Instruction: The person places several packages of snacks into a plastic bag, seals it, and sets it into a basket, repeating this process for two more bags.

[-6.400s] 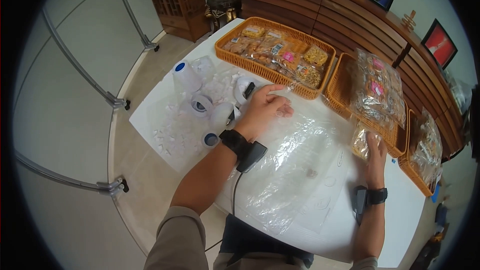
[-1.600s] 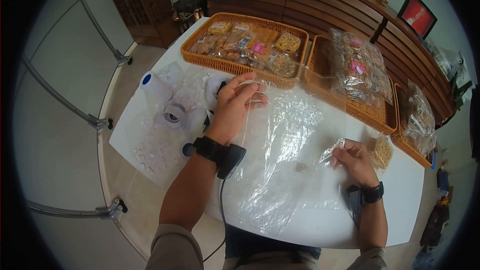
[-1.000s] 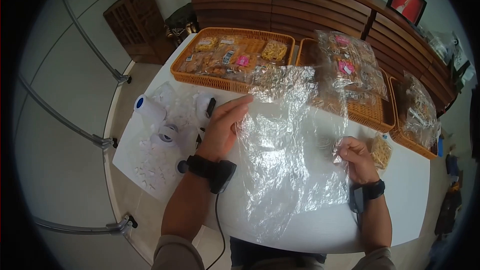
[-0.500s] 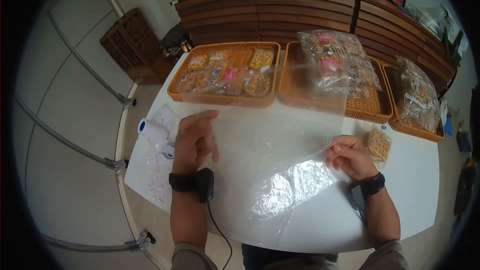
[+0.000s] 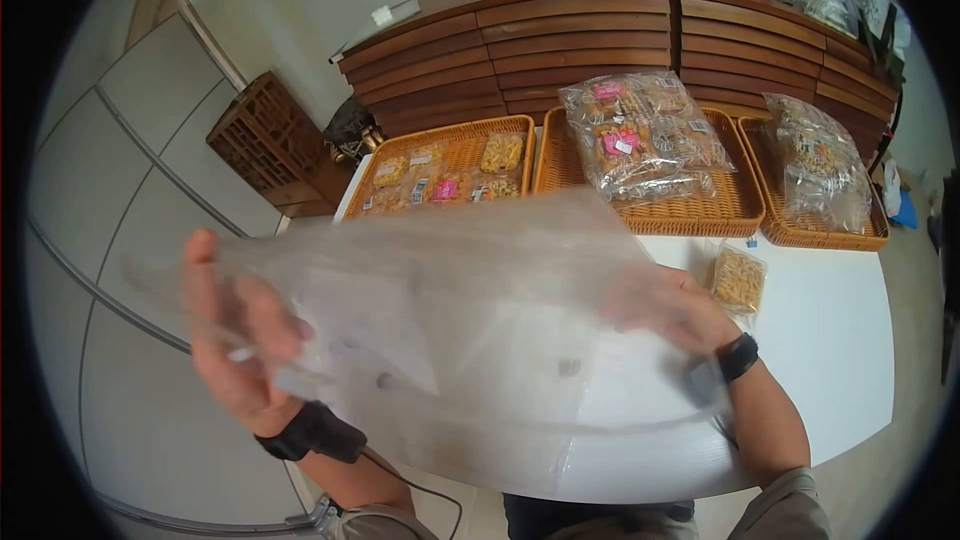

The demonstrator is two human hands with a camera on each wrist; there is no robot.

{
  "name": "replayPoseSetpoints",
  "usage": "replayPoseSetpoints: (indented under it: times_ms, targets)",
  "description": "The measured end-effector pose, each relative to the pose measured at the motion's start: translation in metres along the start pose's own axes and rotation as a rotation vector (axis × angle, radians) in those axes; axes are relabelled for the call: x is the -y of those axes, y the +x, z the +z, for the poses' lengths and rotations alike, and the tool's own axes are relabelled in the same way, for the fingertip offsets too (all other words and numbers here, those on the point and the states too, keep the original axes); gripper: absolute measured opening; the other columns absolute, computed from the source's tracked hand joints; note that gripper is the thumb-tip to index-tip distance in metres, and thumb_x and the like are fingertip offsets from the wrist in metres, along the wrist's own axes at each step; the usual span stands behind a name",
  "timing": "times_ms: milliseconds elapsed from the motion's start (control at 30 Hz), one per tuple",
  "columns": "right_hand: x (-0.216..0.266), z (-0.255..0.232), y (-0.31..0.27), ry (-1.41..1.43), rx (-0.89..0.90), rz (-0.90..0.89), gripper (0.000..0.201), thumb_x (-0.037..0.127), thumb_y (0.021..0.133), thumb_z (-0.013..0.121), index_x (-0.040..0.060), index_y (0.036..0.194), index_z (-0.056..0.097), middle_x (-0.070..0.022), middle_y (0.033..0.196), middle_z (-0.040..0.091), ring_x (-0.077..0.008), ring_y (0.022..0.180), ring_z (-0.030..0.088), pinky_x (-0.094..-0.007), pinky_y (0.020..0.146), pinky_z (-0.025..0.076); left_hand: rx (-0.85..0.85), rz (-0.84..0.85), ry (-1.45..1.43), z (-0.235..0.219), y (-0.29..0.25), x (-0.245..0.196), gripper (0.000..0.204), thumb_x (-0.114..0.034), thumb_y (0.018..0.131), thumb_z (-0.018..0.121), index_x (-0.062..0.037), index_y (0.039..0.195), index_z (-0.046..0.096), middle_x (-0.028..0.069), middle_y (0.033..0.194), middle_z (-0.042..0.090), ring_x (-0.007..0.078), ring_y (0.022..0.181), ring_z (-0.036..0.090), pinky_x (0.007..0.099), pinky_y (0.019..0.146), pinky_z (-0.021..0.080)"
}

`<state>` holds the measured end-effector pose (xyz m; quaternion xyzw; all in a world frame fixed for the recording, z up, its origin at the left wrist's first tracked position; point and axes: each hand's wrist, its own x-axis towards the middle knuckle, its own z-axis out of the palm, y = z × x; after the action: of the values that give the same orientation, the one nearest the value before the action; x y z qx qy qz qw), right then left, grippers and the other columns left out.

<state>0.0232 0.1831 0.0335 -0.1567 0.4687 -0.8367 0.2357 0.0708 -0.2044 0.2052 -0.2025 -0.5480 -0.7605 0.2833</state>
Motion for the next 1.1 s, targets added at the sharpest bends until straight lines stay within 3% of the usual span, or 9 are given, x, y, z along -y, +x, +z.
replayPoseSetpoints:
  times_ms: [67, 167, 200, 367, 400, 567, 767, 867, 1100]
  targets:
    - [-0.003, -0.002, 0.001, 0.078, 0.016, 0.001, 0.05, 0.02, 0.099, 0.056, -0.0023, 0.143, 0.044, -0.0232, 0.134, 0.058, -0.0334, 0.122, 0.06, -0.0402, 0.099, 0.054, 0.094, 0.034, -0.3, 0.026, 0.007, -0.017, 0.042, -0.027, 0.104, 0.044, -0.0033, 0.137, 0.05, 0.0232, 0.098, 0.068, 0.0312, 0.078, 0.071, 0.0428, 0.066, 0.061]
    - [-0.002, -0.001, 0.001, 0.078, 0.017, 0.001, 0.051, 0.021, 0.1, 0.055, -0.0024, 0.143, 0.043, -0.0232, 0.133, 0.058, -0.0333, 0.121, 0.061, -0.0394, 0.099, 0.053, 0.112, 0.181, -0.08, 0.027, 0.021, -0.011, 0.043, -0.027, 0.103, 0.043, -0.008, 0.141, 0.05, 0.0282, 0.126, 0.061, 0.0381, 0.114, 0.063, 0.0561, 0.102, 0.047]
    - [-0.004, -0.002, 0.001, 0.09, 0.021, -0.005, 0.051, 0.022, 0.1, 0.055, -0.0024, 0.143, 0.043, -0.0233, 0.133, 0.058, -0.0334, 0.121, 0.061, -0.0394, 0.099, 0.053, 0.432, 0.175, 0.021, 0.025, 0.023, -0.01, 0.037, -0.031, 0.099, 0.054, -0.009, 0.129, 0.059, 0.0177, 0.136, 0.059, 0.0379, 0.134, 0.047, 0.0562, 0.121, 0.017]
    - [-0.005, -0.004, 0.0, 0.179, 0.032, -0.026, 0.054, 0.03, 0.102, 0.051, -0.0015, 0.145, 0.042, -0.0233, 0.134, 0.058, -0.0345, 0.123, 0.059, -0.0424, 0.102, 0.051, 0.618, 0.089, 0.106, 0.031, 0.009, 0.033, 0.02, -0.028, 0.093, 0.061, -0.0118, 0.104, 0.062, 0.0208, 0.123, 0.066, 0.0436, 0.136, 0.044, 0.0602, 0.119, 0.012]
    - [-0.005, -0.005, 0.0, 0.218, 0.044, -0.03, 0.055, 0.032, 0.102, 0.051, -0.0013, 0.145, 0.041, -0.0232, 0.135, 0.057, -0.0347, 0.125, 0.058, -0.0434, 0.102, 0.05, 0.507, 0.049, 0.088, 0.042, -0.001, 0.039, 0.012, -0.013, 0.087, 0.065, -0.0018, 0.091, 0.068, 0.0223, 0.11, 0.07, 0.039, 0.121, 0.059, 0.0484, 0.106, 0.04]
    - [-0.003, 0.001, 0.0, 0.256, -0.012, -0.045, 0.061, 0.039, 0.103, 0.048, -0.0009, 0.148, 0.036, -0.0239, 0.143, 0.05, -0.035, 0.13, 0.053, -0.0465, 0.105, 0.048, 0.488, -0.37, 0.347, 0.014, -0.029, 0.08, 0.018, 0.001, 0.077, 0.056, 0.0054, 0.086, 0.07, 0.0188, 0.106, 0.07, 0.024, 0.101, 0.065, 0.0338, 0.088, 0.048]
    - [-0.007, 0.0, 0.005, 0.164, -0.073, -0.037, 0.068, 0.045, 0.102, 0.048, -0.0007, 0.149, 0.033, -0.0238, 0.144, 0.048, -0.036, 0.13, 0.052, -0.048, 0.102, 0.05, 0.407, -0.412, 0.139, -0.007, -0.055, 0.105, 0.018, 0.001, 0.082, 0.056, 0.0063, 0.091, 0.071, 0.0219, 0.117, 0.069, 0.0297, 0.116, 0.063, 0.0354, 0.101, 0.046]
    - [-0.01, -0.007, 0.007, 0.25, 0.016, -0.018, 0.068, 0.043, 0.102, 0.049, -0.0015, 0.149, 0.032, -0.0225, 0.14, 0.052, -0.036, 0.126, 0.056, -0.0472, 0.1, 0.052, 0.429, -0.563, 0.419, -0.009, -0.055, 0.098, 0.018, -0.002, 0.083, 0.063, 0.0042, 0.098, 0.072, 0.0214, 0.122, 0.067, 0.0315, 0.122, 0.061, 0.0357, 0.106, 0.043]
    - [-0.011, -0.006, 0.007, 0.1, -0.189, 0.093, 0.038, 0.017, 0.099, 0.06, -0.0037, 0.13, 0.054, -0.0184, 0.115, 0.066, -0.0286, 0.099, 0.071, -0.036, 0.081, 0.061, 0.976, -0.593, 0.793, -0.005, -0.041, 0.086, 0.031, 0.003, 0.079, 0.072, -0.0023, 0.109, 0.072, 0.0107, 0.124, 0.068, 0.0277, 0.12, 0.062, 0.0351, 0.105, 0.045]
